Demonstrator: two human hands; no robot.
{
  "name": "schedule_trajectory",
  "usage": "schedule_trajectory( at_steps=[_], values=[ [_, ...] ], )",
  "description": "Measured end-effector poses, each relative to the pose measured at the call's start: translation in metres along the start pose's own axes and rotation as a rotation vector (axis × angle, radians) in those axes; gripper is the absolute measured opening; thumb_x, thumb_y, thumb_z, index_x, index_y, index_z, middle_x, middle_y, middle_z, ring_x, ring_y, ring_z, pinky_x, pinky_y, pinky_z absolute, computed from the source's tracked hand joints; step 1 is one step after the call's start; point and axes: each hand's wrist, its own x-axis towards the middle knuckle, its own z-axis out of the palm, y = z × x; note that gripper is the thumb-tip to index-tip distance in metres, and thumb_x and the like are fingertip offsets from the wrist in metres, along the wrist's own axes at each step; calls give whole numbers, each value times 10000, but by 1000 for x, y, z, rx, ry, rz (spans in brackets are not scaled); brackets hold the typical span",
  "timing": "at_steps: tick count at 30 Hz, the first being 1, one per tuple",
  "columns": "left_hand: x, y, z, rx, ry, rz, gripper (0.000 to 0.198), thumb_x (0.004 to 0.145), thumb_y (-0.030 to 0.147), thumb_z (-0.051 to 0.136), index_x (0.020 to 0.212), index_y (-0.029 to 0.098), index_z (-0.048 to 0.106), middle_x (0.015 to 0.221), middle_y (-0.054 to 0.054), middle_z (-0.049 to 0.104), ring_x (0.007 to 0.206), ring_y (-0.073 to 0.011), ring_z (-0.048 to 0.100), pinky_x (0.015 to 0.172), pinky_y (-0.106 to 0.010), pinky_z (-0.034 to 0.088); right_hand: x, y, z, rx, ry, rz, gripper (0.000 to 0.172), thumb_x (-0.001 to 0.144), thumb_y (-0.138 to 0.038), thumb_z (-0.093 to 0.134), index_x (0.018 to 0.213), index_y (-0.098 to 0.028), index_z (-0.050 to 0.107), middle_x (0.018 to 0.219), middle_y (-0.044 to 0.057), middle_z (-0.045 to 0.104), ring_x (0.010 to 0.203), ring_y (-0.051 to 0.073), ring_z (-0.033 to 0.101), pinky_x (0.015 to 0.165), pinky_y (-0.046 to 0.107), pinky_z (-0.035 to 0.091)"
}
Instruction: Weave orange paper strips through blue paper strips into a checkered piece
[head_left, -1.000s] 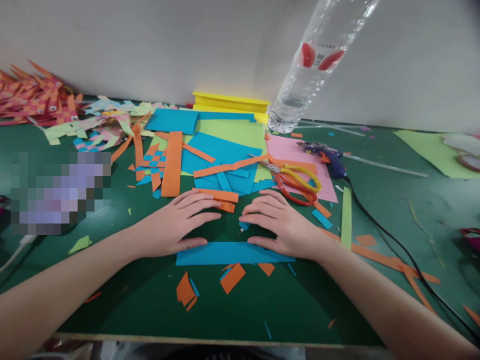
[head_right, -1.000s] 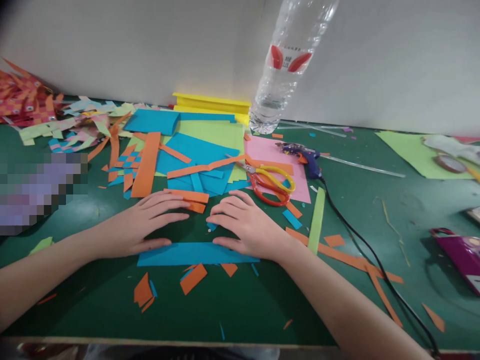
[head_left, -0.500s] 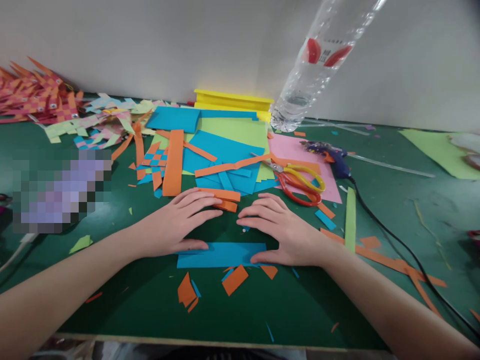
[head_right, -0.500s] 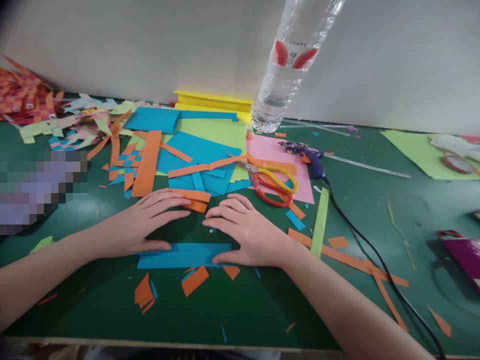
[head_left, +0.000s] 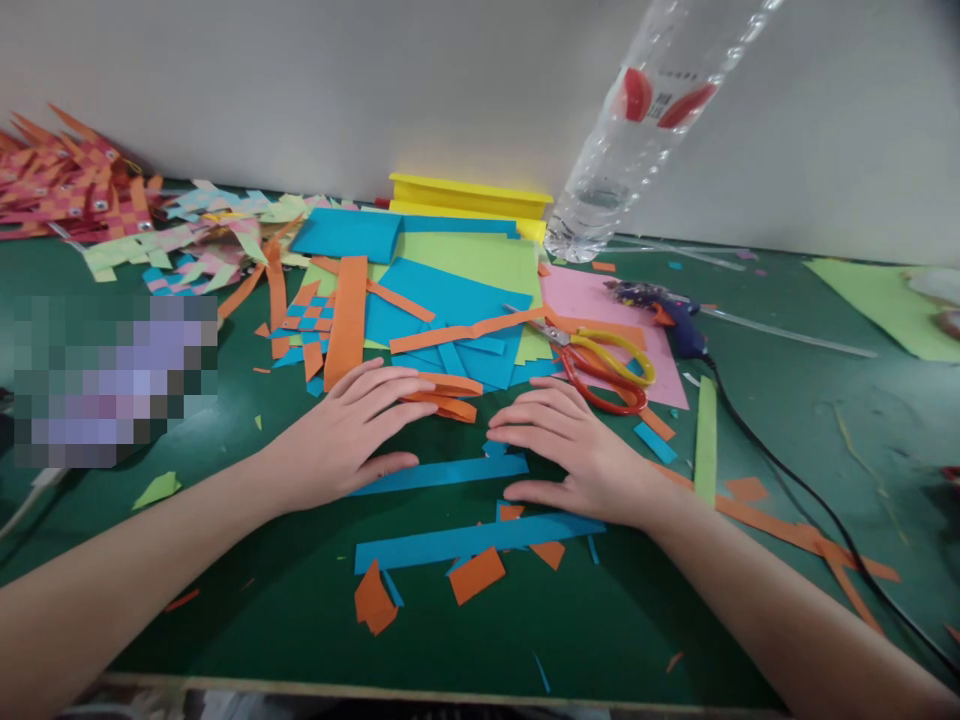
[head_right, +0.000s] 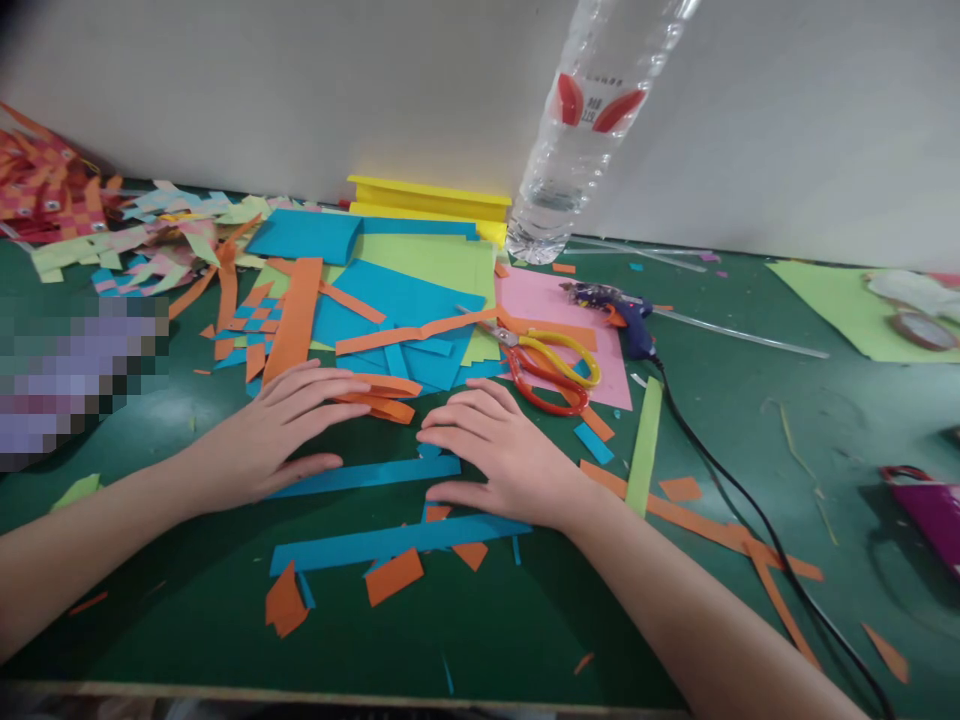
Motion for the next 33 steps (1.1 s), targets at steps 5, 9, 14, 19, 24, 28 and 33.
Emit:
schedule_trajectory(
  at_steps=[5,9,14,19,24,28,33],
  values=[
    [-2,-6,-5,-24,47,36,440,952,427,507,1330,205,476,1371,-99,522,1331,-275,389,1138,-469,310,-1,0,-3,-115,144,-100,111,867,-315,642,848,-213,681,782,12,639,821,168,564,999,475,392],
    [-3,-10,-4,-66,-40,25,587,865,508,615,1366,253,449,1404,-85,497,1338,-291,376,1138,-489,309,0,-4,-5,-147,148,-132,121,875,-314,626,852,-213,688,732,-1,631,762,154,549,981,463,401],
    [-4,-9,0,-92,-76,-11,619,841,497,649,1377,269,438,1450,-83,444,1363,-297,339,1134,-488,315,2,-6,-2,-151,9,-126,246,928,-376,549,1023,-196,687,852,35,672,842,168,577,1015,473,389],
    [-3,-9,0,-73,-97,-9,614,858,521,612,1381,262,421,1464,-87,419,1370,-294,323,1130,-487,321,1,-2,-2,-188,41,-86,205,936,-300,549,957,-169,705,762,23,662,805,167,571,1024,484,386],
    [-4,-9,0,-73,-109,-14,613,867,528,596,1381,245,418,1467,-100,413,1370,-302,320,1118,-496,335,-2,5,-1,-286,132,40,243,920,-221,547,715,-203,676,684,1,636,741,160,545,990,461,408],
    [-4,-9,0,-91,-118,-26,622,871,526,594,1400,259,402,1471,-99,414,1365,-311,332,1113,-510,336,-2,6,-1,-310,141,114,282,903,-194,543,643,-213,650,664,9,622,716,168,541,973,449,418],
    [-4,-9,1,-109,-104,-30,646,862,505,618,1414,262,386,1467,-98,423,1365,-311,339,1113,-509,340,-1,2,-2,-264,174,87,171,906,-186,537,837,-210,692,761,20,667,736,162,568,958,437,433]
  ],
)
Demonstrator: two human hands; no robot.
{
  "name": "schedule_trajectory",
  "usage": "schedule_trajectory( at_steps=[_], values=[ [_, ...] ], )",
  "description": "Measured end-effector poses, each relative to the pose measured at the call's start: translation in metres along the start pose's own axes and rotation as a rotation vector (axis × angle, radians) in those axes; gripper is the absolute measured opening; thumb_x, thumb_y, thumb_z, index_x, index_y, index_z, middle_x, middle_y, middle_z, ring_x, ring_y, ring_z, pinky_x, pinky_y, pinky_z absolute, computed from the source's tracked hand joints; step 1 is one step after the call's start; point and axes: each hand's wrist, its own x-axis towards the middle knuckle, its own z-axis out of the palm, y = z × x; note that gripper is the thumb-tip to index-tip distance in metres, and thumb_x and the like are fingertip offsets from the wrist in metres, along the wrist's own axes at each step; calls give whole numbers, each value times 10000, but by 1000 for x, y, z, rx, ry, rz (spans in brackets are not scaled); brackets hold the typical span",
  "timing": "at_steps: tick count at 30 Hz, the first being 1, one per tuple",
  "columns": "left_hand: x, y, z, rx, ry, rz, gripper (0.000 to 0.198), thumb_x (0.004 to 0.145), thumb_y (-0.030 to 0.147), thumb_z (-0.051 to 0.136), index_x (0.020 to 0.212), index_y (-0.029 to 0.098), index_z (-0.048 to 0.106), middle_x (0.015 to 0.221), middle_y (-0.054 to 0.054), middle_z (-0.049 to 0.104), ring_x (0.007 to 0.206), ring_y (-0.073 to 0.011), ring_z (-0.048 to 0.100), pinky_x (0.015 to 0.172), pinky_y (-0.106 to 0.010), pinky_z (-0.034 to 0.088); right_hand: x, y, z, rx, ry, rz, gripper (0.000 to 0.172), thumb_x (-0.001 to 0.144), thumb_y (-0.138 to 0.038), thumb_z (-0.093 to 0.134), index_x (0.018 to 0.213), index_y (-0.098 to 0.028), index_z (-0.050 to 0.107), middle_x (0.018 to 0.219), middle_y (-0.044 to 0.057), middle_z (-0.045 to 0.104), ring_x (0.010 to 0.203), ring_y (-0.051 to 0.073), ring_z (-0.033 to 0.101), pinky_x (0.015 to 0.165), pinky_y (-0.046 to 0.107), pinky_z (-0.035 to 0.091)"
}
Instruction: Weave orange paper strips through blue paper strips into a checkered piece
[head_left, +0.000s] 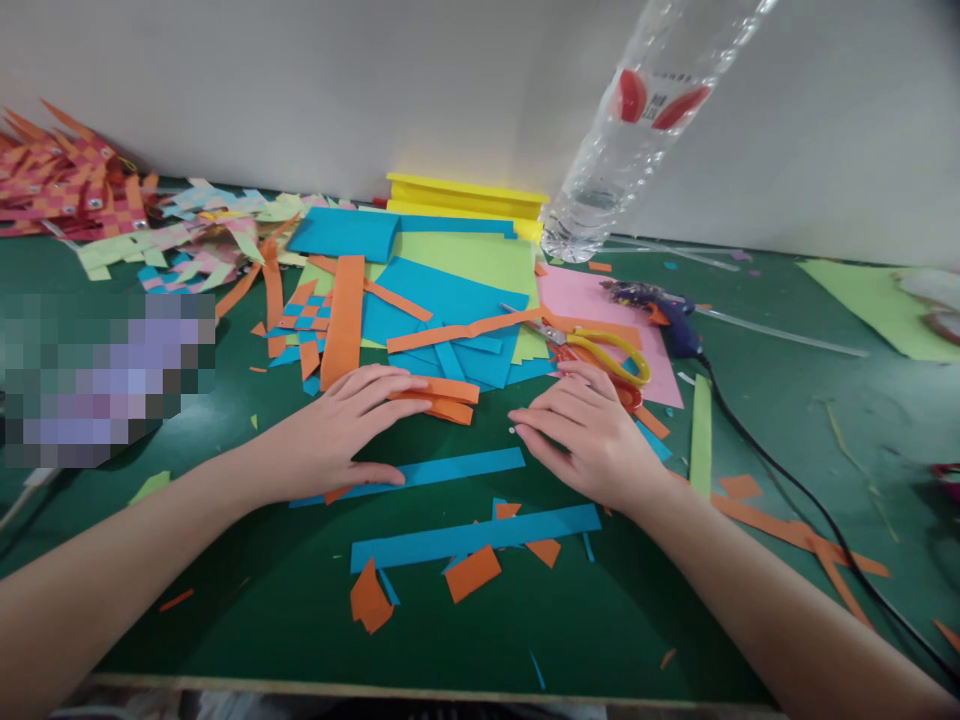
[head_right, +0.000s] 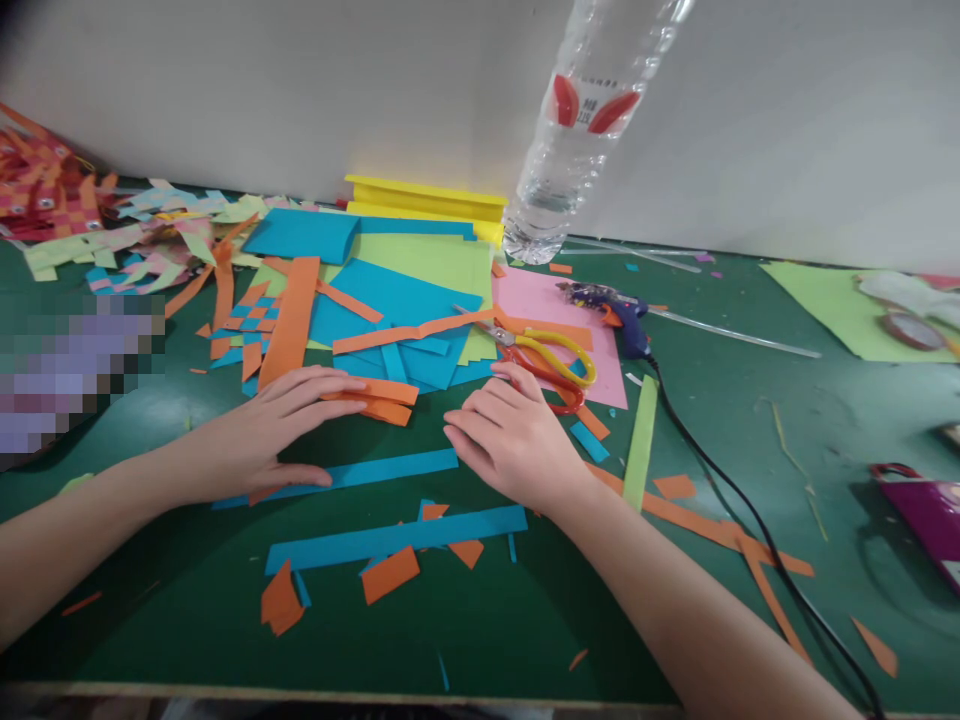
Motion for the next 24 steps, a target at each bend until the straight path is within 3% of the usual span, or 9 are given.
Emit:
schedule_trajectory(
  at_steps=[3,7,19,24],
  values=[
    [0,0,0,-14,14,-4,644,861,470,639,1418,271,383,1462,-91,434,1363,-302,350,1122,-500,333,0,-3,-1,75,-13,-111,141,901,-205,553,902,-199,694,796,23,677,750,156,584,965,440,435],
    [0,1,0,-3,9,-10,660,862,483,632,1427,266,370,1473,-93,418,1370,-306,336,1119,-494,339,1,-7,-2,90,-69,-203,227,921,-257,543,754,-198,683,654,-7,626,650,132,546,957,419,446],
    [2,7,1,13,10,-15,623,884,488,598,1418,251,382,1489,-104,389,1394,-320,293,1130,-529,318,-1,-13,3,222,-108,-184,235,909,-343,574,889,-153,711,626,-12,618,585,118,548,925,378,464],
    [5,11,5,95,61,20,634,900,520,551,1428,226,356,1460,-127,421,1390,-317,302,1150,-539,278,-1,-18,5,221,-139,-187,267,927,-356,541,961,-144,700,673,4,640,643,130,561,940,384,452]
  ],
)
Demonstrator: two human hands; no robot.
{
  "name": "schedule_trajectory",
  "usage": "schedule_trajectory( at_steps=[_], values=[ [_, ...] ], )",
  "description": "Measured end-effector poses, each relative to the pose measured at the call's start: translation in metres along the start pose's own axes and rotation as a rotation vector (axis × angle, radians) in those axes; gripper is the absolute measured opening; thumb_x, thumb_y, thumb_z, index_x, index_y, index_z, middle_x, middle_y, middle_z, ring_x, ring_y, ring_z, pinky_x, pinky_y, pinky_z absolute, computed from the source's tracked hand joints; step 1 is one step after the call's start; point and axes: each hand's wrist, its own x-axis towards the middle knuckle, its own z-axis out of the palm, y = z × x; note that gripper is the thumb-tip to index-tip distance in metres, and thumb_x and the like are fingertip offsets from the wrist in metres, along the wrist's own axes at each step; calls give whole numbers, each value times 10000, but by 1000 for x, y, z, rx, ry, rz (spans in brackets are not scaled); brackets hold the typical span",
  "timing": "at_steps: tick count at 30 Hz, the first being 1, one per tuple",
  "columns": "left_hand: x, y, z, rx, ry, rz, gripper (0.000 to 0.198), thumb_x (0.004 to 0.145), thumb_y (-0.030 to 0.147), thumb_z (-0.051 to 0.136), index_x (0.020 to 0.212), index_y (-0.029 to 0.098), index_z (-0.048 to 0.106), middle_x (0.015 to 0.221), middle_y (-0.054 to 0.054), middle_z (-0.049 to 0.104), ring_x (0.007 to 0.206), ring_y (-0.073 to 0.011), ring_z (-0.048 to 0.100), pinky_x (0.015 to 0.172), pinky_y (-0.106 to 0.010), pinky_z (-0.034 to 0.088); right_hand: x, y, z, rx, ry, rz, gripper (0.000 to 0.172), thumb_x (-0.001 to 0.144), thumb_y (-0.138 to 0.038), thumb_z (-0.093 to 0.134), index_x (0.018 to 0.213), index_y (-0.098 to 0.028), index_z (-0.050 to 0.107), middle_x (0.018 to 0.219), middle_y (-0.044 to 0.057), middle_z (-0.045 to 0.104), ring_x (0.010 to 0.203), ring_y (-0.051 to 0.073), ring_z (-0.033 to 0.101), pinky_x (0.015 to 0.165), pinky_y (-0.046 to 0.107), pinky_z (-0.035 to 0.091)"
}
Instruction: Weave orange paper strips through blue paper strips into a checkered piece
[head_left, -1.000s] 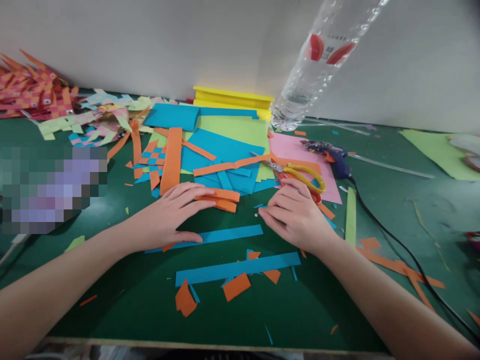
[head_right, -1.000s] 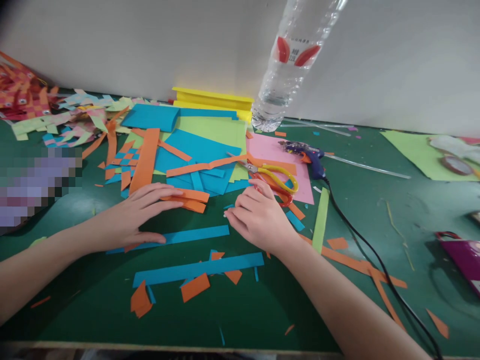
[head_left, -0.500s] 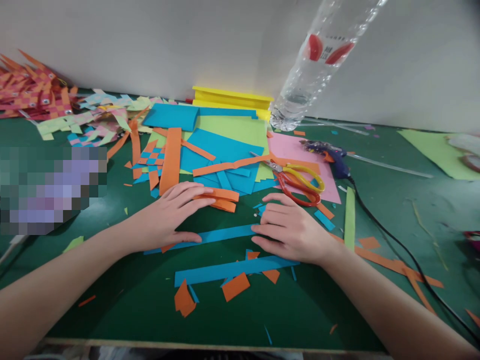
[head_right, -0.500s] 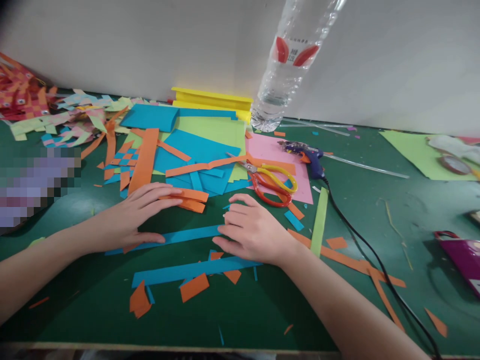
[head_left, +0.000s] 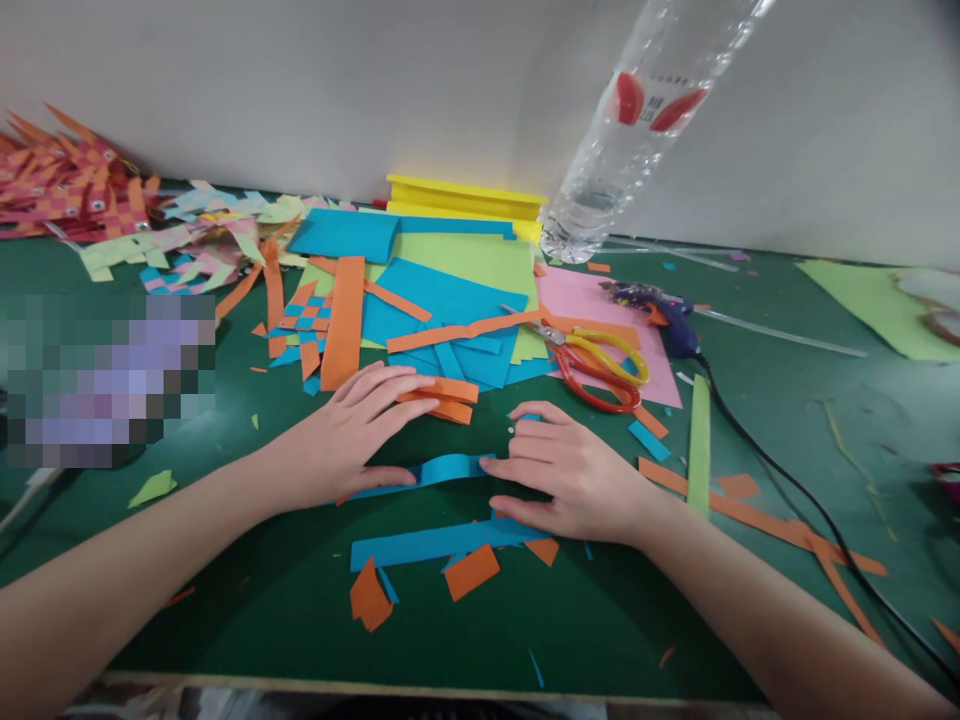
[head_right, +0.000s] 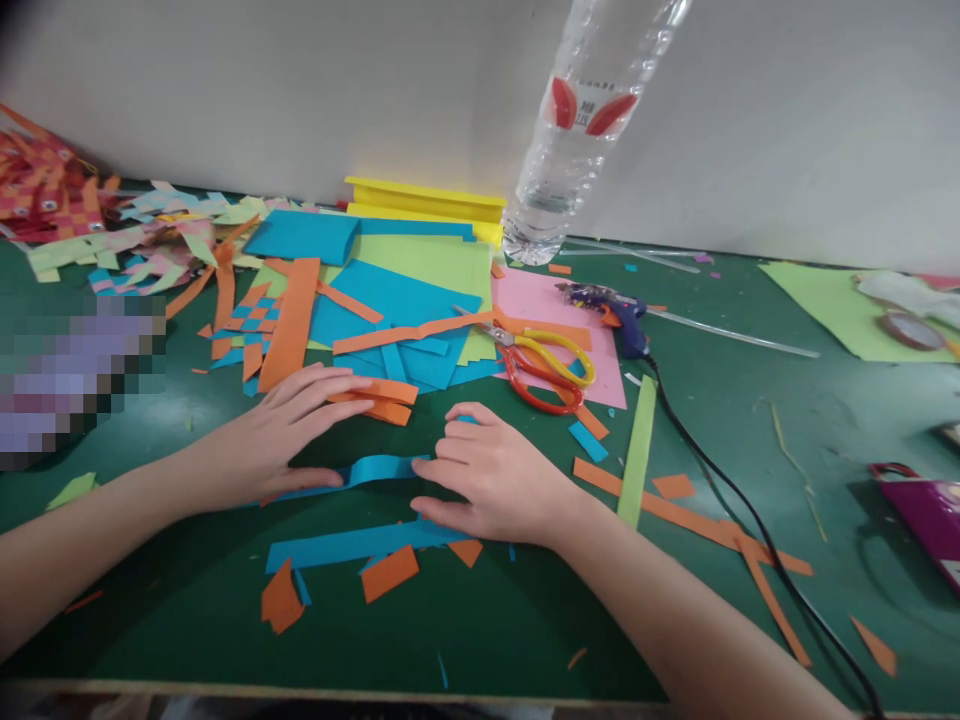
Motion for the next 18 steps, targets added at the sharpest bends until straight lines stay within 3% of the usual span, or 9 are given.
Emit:
schedule_trajectory(
  at_steps=[9,15,18],
  values=[
    [7,16,5,4,4,-15,591,878,439,623,1386,212,425,1438,-121,457,1374,-317,327,1165,-555,230,10,-14,3,-48,-108,19,354,952,-430,483,1063,-161,685,685,14,610,710,168,549,923,406,423],
    [11,20,3,-44,48,108,322,896,321,617,1214,277,584,1396,-75,503,1348,-299,368,1153,-571,226,16,-22,11,-63,-129,-1,332,964,-412,461,1029,-168,677,749,24,639,746,177,562,917,399,423],
    [12,19,4,-95,114,178,161,923,231,559,1041,283,655,1306,-35,580,1290,-256,436,1126,-523,287,17,-23,12,-77,-116,-2,325,969,-399,453,965,-172,685,743,25,645,762,185,579,931,407,421]
  ],
)
